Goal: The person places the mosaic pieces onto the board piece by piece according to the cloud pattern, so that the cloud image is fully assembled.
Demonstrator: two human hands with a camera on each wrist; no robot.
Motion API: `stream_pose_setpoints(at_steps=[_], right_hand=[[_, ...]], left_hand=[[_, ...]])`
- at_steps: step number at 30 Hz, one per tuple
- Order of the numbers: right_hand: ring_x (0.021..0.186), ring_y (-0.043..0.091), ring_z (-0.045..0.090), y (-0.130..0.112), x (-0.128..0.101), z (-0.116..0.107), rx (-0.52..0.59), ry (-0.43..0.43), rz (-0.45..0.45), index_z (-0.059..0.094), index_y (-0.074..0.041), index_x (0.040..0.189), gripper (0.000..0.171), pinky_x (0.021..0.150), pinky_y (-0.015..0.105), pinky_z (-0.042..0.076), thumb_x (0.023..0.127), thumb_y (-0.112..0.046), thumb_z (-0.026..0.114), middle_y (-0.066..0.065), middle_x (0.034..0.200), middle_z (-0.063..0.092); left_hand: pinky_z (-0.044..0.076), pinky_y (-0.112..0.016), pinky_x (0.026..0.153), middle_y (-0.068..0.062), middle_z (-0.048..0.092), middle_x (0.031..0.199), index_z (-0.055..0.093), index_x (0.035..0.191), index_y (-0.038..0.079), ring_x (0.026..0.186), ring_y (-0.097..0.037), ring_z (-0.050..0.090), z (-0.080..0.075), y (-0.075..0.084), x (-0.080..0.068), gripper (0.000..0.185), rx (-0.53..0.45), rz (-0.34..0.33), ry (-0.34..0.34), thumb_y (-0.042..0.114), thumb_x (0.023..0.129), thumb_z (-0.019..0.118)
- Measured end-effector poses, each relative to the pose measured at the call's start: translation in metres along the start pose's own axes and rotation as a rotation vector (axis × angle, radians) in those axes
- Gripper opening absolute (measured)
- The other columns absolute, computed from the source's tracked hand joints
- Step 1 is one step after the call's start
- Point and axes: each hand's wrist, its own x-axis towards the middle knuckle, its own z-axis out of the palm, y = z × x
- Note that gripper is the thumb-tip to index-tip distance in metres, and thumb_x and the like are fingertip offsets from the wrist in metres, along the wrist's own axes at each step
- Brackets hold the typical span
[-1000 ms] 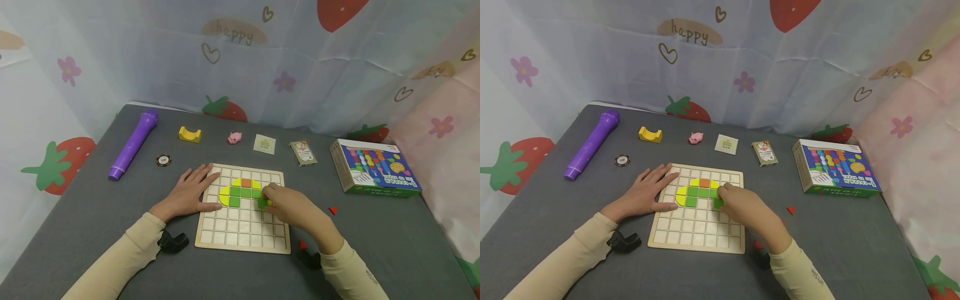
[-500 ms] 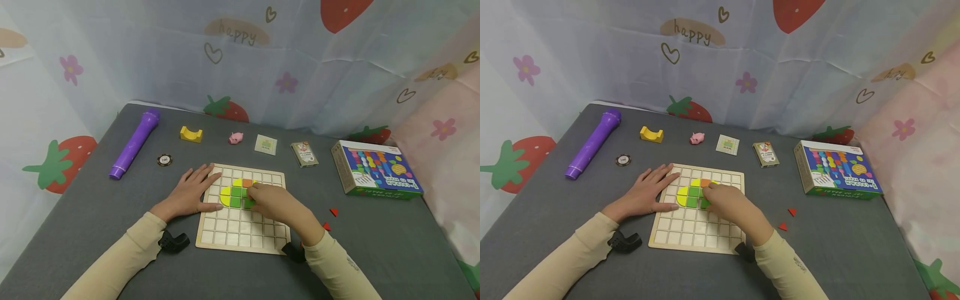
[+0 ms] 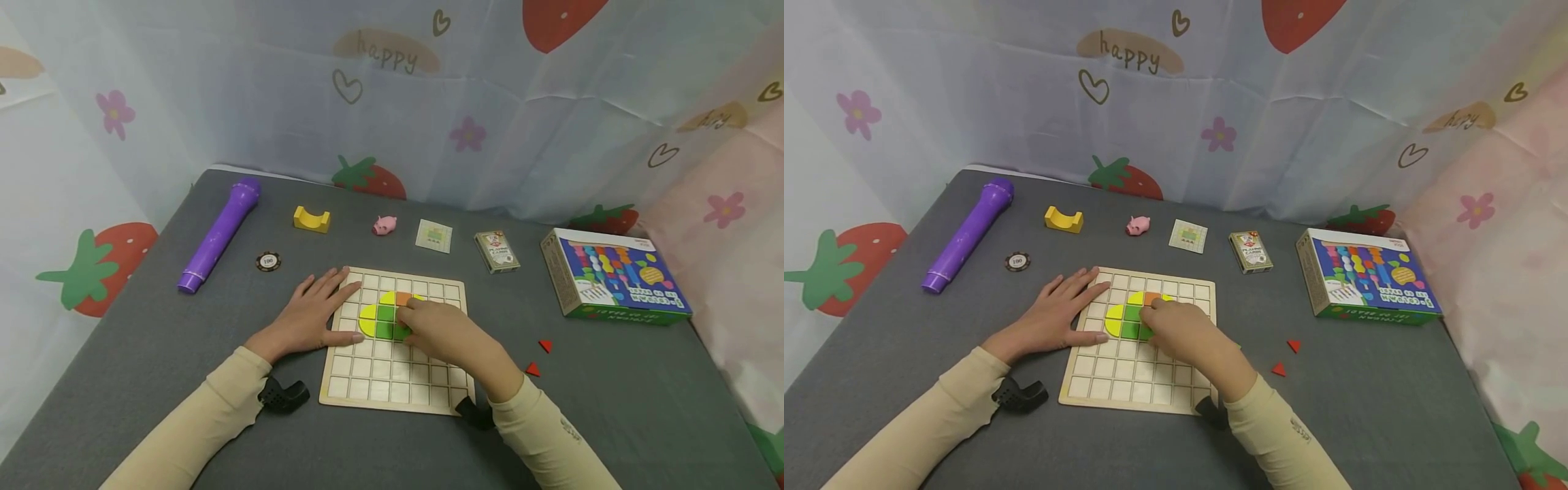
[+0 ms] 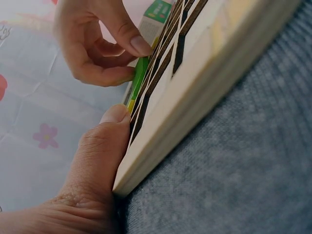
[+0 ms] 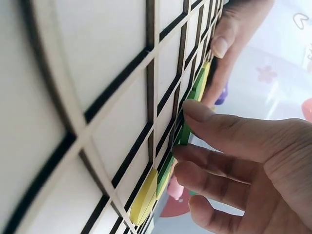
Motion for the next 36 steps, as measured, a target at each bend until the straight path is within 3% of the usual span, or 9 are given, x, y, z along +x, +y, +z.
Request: stream_pose_setpoints(at_steps=[7,12,18,25,29,36], right_hand=[[0.067,0.008,0.048,-0.001,0.002,0.000,-0.042,0.017,-0.014,0.065,-0.016,0.091,0.009,0.061,0.025,0.044,0.088,-0.022,0.071,-0.005,0.084,0.054],[0.068,0.007,0.050,0.005,-0.004,-0.004,0.037,0.024,0.000,0.066,-0.017,0.094,0.008,0.062,0.025,0.045,0.089,-0.022,0.069,-0.005,0.087,0.056],[0.073,0.008,0.057,0.028,-0.027,-0.008,0.135,0.035,0.092,0.065,-0.013,0.106,0.020,0.063,0.026,0.048,0.090,-0.024,0.069,-0.001,0.100,0.063],[0.067,0.009,0.051,0.062,-0.064,-0.004,0.192,-0.010,0.236,0.063,-0.009,0.110,0.022,0.062,0.028,0.046,0.092,-0.020,0.066,-0.002,0.087,0.058],[0.072,0.012,0.052,0.075,-0.080,-0.001,0.211,-0.051,0.303,0.062,-0.008,0.109,0.026,0.065,0.033,0.047,0.088,-0.021,0.071,0.000,0.088,0.058],[0.086,0.017,0.057,0.082,-0.089,0.010,0.229,-0.083,0.302,0.063,-0.007,0.109,0.028,0.075,0.039,0.050,0.086,-0.020,0.072,0.004,0.100,0.061]], left_hand=[[0.006,-0.055,0.116,-0.008,0.011,0.161,0.023,0.154,0.021,0.148,-0.028,0.008,-0.002,0.001,0.000,0.093,-0.007,-0.003,-0.004,0.066,0.082,0.061],[0.006,-0.055,0.116,-0.009,0.011,0.161,0.024,0.154,0.021,0.148,-0.029,0.009,-0.003,0.002,0.000,0.092,-0.004,0.004,0.001,0.065,0.082,0.061],[0.007,-0.055,0.116,-0.009,0.012,0.161,0.025,0.154,0.020,0.148,-0.029,0.010,-0.003,0.003,-0.001,0.092,-0.012,0.013,0.005,0.064,0.082,0.062],[0.006,-0.055,0.116,-0.009,0.012,0.161,0.025,0.154,0.020,0.148,-0.029,0.010,-0.003,0.001,-0.001,0.092,-0.017,0.008,0.006,0.063,0.082,0.062],[0.006,-0.055,0.116,-0.009,0.013,0.161,0.025,0.154,0.020,0.148,-0.029,0.010,-0.003,0.000,-0.001,0.092,-0.017,0.009,0.014,0.063,0.082,0.063],[0.006,-0.055,0.116,-0.009,0.012,0.161,0.025,0.154,0.020,0.148,-0.030,0.009,-0.002,0.002,-0.001,0.092,-0.023,0.011,0.003,0.063,0.082,0.062]])
